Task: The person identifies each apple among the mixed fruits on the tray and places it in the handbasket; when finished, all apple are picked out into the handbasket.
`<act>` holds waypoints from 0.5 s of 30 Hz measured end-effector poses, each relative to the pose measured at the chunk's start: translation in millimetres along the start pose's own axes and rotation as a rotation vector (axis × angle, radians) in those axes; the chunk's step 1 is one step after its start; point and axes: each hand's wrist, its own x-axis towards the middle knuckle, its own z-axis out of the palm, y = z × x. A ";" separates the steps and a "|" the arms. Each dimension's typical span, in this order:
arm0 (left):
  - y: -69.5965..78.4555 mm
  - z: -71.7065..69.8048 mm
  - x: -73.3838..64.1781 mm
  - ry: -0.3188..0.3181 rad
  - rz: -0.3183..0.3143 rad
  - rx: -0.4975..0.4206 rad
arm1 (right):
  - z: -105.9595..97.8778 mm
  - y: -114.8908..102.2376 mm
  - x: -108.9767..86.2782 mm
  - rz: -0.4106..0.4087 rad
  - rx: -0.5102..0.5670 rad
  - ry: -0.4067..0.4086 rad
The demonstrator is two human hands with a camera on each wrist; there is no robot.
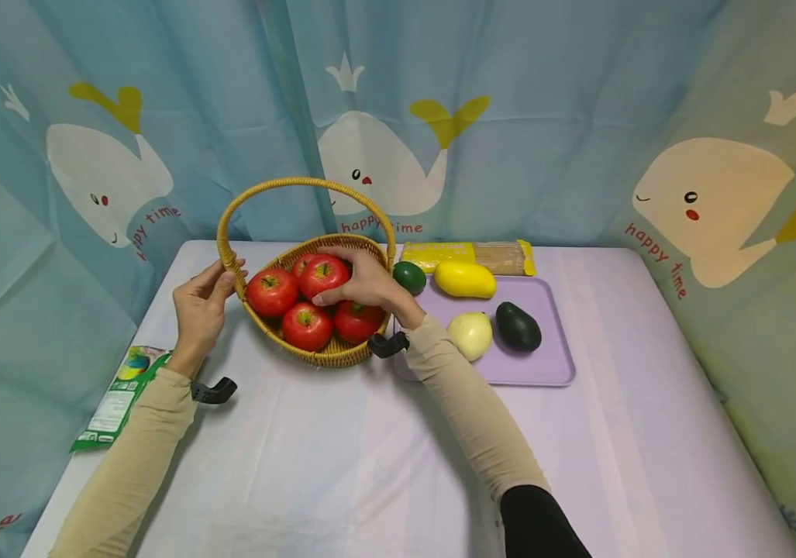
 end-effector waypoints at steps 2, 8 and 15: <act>1.4 0.1 0.0 0.001 -0.001 -0.001 | -0.7 -1.2 0.6 0.000 -0.032 -0.006; 3.2 0.2 0.8 0.009 0.004 -0.002 | -1.8 -5.5 0.7 -0.005 -0.108 -0.033; 3.2 -0.2 0.5 -0.001 -0.005 0.020 | -1.0 -5.7 -3.5 -0.002 -0.117 -0.051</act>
